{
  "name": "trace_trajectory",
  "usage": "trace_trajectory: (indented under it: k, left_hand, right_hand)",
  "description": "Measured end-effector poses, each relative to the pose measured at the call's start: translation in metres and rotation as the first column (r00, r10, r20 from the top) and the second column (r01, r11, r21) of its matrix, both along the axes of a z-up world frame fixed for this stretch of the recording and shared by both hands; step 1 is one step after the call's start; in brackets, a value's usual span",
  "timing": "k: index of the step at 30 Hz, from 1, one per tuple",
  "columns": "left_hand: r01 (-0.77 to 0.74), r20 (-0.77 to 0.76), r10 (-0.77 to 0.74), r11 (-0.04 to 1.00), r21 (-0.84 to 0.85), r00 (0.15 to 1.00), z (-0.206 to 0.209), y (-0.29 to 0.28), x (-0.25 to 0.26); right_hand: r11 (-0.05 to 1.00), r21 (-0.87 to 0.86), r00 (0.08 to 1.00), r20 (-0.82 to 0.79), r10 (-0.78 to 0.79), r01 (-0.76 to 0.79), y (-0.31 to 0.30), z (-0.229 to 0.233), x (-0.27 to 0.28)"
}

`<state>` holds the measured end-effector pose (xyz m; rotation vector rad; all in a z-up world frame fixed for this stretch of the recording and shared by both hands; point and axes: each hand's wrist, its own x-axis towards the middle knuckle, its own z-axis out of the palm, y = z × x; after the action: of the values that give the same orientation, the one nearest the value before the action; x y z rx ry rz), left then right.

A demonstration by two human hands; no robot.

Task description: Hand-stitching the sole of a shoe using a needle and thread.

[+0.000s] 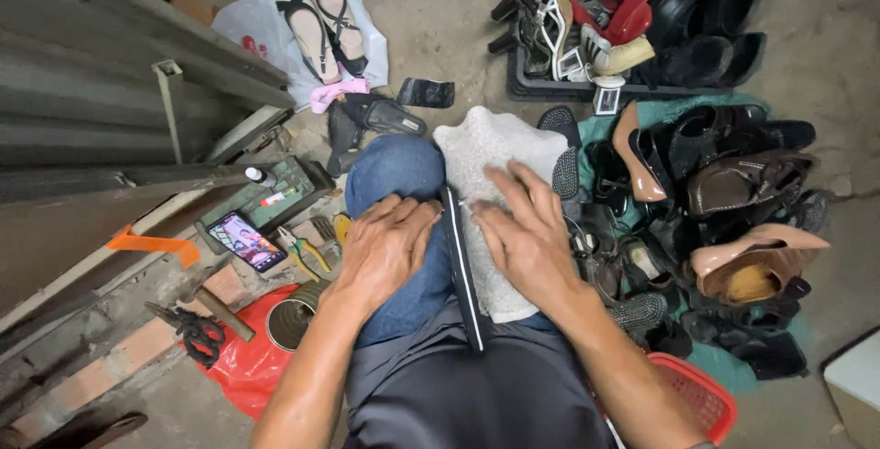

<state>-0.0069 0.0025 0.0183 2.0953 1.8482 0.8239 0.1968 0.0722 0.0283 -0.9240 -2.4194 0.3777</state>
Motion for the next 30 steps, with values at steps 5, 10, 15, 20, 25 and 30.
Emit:
trace_trajectory:
  k: [5,10,15,20,25,30]
  left_hand:
    - [-0.052,0.011,0.052,0.999,0.014,0.999,-0.008,-0.002,0.005]
    - [-0.063,-0.004,0.063,0.998,-0.01,0.998,-0.011,-0.002,0.01]
    - [-0.052,0.012,0.053,0.998,-0.02,0.999,-0.006,-0.003,0.01]
    - [-0.094,0.032,0.097,0.994,-0.059,0.995,-0.005,-0.008,0.007]
    - [-0.04,0.066,0.053,0.981,-0.188,0.996,-0.004,-0.009,0.004]
    - [-0.28,-0.153,0.238,0.879,-0.386,0.959,0.008,-0.027,-0.016]
  right_hand:
    - [0.865,-0.47,0.979,-0.176,0.102,-0.175,-0.003,0.02,0.015]
    - [0.662,-0.75,0.988,-0.093,-0.12,0.01,0.002,0.027,0.009]
    - [0.794,-0.602,0.995,0.101,-0.026,0.082,0.011,0.026,-0.009]
    - [0.695,-0.717,0.958,0.232,0.167,0.052,0.018,0.033,-0.006]
    - [0.545,-0.828,0.989,0.146,-0.02,0.133,0.016,0.037,0.008]
    - [0.571,-0.815,0.988,0.013,-0.155,0.1,0.019,0.04,0.008]
